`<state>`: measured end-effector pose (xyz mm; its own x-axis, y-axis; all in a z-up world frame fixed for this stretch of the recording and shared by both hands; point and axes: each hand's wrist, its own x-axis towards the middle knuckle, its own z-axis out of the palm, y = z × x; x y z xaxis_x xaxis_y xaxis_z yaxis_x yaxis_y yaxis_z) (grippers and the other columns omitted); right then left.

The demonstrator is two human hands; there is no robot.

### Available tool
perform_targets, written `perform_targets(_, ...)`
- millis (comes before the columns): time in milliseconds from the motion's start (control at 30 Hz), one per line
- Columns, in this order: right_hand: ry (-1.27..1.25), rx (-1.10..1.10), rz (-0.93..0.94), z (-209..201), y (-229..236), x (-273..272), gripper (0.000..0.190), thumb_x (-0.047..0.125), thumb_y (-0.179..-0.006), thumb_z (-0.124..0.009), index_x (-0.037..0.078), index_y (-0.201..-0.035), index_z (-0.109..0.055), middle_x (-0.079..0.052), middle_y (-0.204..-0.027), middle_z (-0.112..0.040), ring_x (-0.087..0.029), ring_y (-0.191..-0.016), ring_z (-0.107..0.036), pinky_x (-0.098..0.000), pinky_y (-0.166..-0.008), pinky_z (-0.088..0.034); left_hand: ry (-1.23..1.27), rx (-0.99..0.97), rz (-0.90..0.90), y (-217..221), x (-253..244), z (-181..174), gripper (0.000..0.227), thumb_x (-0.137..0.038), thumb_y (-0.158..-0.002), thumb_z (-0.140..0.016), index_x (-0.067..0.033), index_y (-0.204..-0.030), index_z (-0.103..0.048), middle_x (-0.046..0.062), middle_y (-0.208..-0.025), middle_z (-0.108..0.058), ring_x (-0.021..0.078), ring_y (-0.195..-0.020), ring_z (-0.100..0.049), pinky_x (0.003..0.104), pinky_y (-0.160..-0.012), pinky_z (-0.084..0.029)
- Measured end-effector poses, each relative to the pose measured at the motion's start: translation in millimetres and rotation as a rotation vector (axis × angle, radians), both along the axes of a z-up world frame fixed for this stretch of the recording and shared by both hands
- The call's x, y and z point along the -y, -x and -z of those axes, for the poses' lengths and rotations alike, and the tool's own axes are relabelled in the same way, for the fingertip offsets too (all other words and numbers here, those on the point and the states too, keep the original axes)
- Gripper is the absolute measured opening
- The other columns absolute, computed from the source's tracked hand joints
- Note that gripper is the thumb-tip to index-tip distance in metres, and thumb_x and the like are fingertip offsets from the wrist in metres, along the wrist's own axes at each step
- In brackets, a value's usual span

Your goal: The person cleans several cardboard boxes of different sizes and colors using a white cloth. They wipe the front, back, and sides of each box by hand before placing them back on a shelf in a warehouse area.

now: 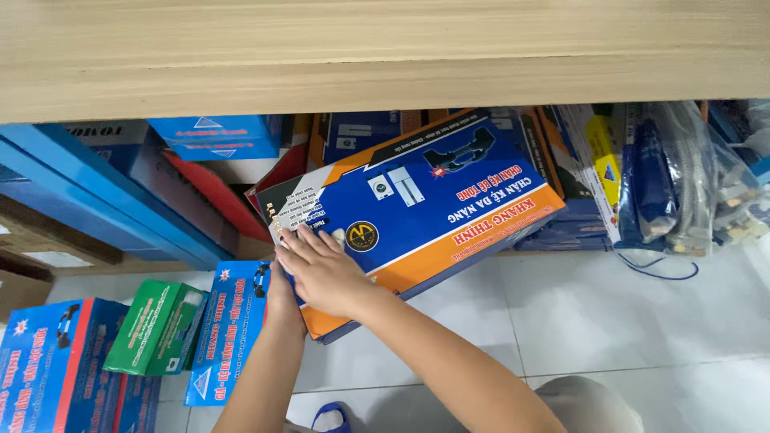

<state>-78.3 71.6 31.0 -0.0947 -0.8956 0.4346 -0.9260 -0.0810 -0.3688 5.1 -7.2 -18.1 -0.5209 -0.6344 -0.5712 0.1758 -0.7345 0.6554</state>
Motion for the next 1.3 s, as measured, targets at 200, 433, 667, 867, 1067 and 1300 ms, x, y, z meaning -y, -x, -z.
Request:
perform_targets(200,-0.313,-0.011,0.264,-2.4,96.4,-77.1,0.049,0.007,-0.085,-0.063,0.006,-0.134,-0.056,-0.016,-0.149,-0.048,-0.034,-0.139,-0.043,-0.0543,-0.109,-0.034,-0.116,0.073,-0.04,6.3,1.3,-3.6,0.065,-0.056,-0.106,-0.022,-0.0147,-0.149,-0.05,0.013,-0.146,-0.06,0.0319,-0.13,-0.061,0.045,-0.104,-0.052)
perform_targets(433,-0.372,-0.29,0.819,26.2,260.9,-176.8,0.05,0.019,-0.1,-0.048,0.003,-0.147,-0.049,-0.02,-0.158,-0.044,-0.038,-0.147,-0.042,-0.0507,-0.123,-0.032,-0.084,0.008,-0.048,4.1,-4.5,-6.2,0.066,-0.056,-0.104,-0.023,-0.0146,-0.148,-0.051,0.014,-0.142,-0.063,0.0319,-0.125,-0.065,0.047,-0.101,-0.056)
perform_targets(667,-0.458,-0.401,0.66,16.0,176.4,-129.9,0.043,0.02,-0.101,-0.052,-0.001,-0.138,-0.053,-0.02,-0.152,-0.052,-0.037,-0.148,-0.043,-0.0462,-0.125,-0.034,-0.044,-0.057,-0.098,5.3,-5.2,-0.1,0.058,-0.052,-0.101,-0.022,-0.0251,-0.148,-0.043,0.011,-0.141,-0.061,0.0311,-0.127,-0.062,0.048,-0.102,-0.055)
perform_targets(867,-0.098,-0.125,0.036,-10.4,6.7,-73.0,0.046,0.018,-0.093,-0.058,0.0,-0.136,-0.055,-0.022,-0.148,-0.051,-0.04,-0.141,-0.041,-0.0565,-0.113,-0.03,0.008,-0.276,-0.003,7.7,6.4,34.3,0.068,-0.052,-0.105,-0.015,-0.0104,-0.148,-0.049,0.019,-0.14,-0.064,0.034,-0.127,-0.063,0.047,-0.105,-0.054)
perform_targets(1067,-0.376,-0.161,0.143,-13.7,52.5,-74.4,0.053,0.016,-0.092,-0.052,0.004,-0.144,-0.048,-0.018,-0.155,-0.042,-0.034,-0.145,-0.039,-0.0567,-0.116,-0.029,-0.099,-0.074,-0.026,8.9,2.8,6.4,0.067,-0.055,-0.105,-0.017,-0.0138,-0.148,-0.048,0.016,-0.138,-0.065,0.032,-0.124,-0.065,0.046,-0.101,-0.056)
perform_targets(1300,-0.321,-0.131,0.788,13.9,241.6,-162.2,0.051,0.014,-0.097,-0.049,-0.002,-0.145,-0.05,-0.026,-0.158,-0.041,-0.042,-0.149,-0.031,-0.0593,-0.117,-0.025,-0.073,0.157,-0.028,5.9,-4.9,-26.1,0.062,-0.056,-0.097,-0.018,-0.0298,-0.149,-0.041,0.012,-0.14,-0.063,0.0289,-0.123,-0.067,0.048,-0.097,-0.061)
